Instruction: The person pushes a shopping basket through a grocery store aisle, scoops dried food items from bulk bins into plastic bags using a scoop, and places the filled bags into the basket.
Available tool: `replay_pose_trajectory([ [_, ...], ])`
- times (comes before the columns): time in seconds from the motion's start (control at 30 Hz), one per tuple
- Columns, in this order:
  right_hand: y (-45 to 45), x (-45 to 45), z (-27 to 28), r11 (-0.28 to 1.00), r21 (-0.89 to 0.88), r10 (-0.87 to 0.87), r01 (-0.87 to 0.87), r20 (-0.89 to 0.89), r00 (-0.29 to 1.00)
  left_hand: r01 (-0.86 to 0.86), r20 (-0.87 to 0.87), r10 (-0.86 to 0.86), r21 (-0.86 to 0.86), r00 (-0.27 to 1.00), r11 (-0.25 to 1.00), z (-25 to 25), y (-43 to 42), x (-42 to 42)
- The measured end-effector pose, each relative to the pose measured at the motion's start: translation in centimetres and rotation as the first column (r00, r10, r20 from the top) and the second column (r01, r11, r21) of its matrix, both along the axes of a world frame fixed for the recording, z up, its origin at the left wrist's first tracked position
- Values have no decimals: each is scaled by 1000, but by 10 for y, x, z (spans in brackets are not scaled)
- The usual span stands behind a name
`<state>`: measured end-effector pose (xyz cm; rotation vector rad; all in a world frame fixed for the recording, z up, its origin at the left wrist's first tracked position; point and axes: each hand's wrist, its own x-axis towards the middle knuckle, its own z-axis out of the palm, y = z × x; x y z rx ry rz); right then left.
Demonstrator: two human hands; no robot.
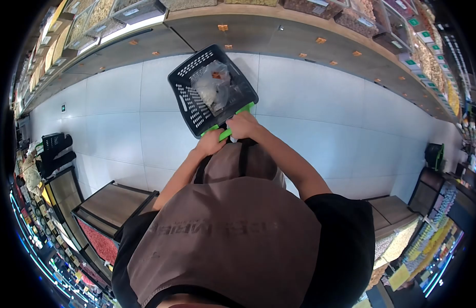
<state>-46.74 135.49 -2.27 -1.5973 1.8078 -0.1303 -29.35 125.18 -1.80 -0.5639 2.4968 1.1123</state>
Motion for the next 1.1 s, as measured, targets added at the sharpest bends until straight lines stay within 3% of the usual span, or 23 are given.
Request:
replay_pose_trajectory([
  [0.03, -6, -7, 0, 999, -12, 46, -47, -64, 997, 37, 62, -40, 51, 997, 998, -8, -5, -11],
  [0.1, -12, -21, 6, 1000, -2, 6, -6, -124, 992, 33, -24, -32, 39, 999, 999, -18, -5, -23],
  [0.17, -30, -38, 0, 972, -155, 134, -175, -241, 961, -82, -29, 85, 114, 996, 990, -29, -13, -31],
  [0.2, -38, -44, -1, 982, -94, 139, -166, -244, 960, -116, -47, 121, 105, 991, 988, -23, -15, -37],
  [0.33, -69, -57, 10, 972, -181, 74, -147, -357, 931, -169, 26, 167, 226, 986, 959, -4, -46, -56],
  [0.43, -97, -53, 17, 984, -132, 49, -118, -440, 897, -148, -65, 163, 190, 984, 970, -19, -71, -61],
  [0.6, -150, -35, 15, 976, -205, -148, 66, -412, 899, -193, -68, 212, 217, 975, 957, -20, -122, -55],
  [0.8, -223, -26, 11, 987, -160, -84, 4, -496, 864, -279, -92, 300, 192, 949, 941, -11, -178, -45],
  [0.97, -285, -16, 19, 991, -117, 1, -60, -457, 889, -391, -112, 412, 171, 904, 904, -9, -222, -27],
  [1.03, -308, -9, 17, 990, -117, 17, -77, -450, 893, -528, 68, 535, 306, 842, 792, -8, -239, -22],
  [1.07, -320, -6, 17, 989, -119, 27, -91, -455, 890, -518, -76, 523, 81, 849, 852, -10, -244, -18],
  [1.1, -332, -3, 18, 987, -124, 35, -104, -463, 886, -538, -72, 544, 82, 836, 839, -13, -253, -13],
])
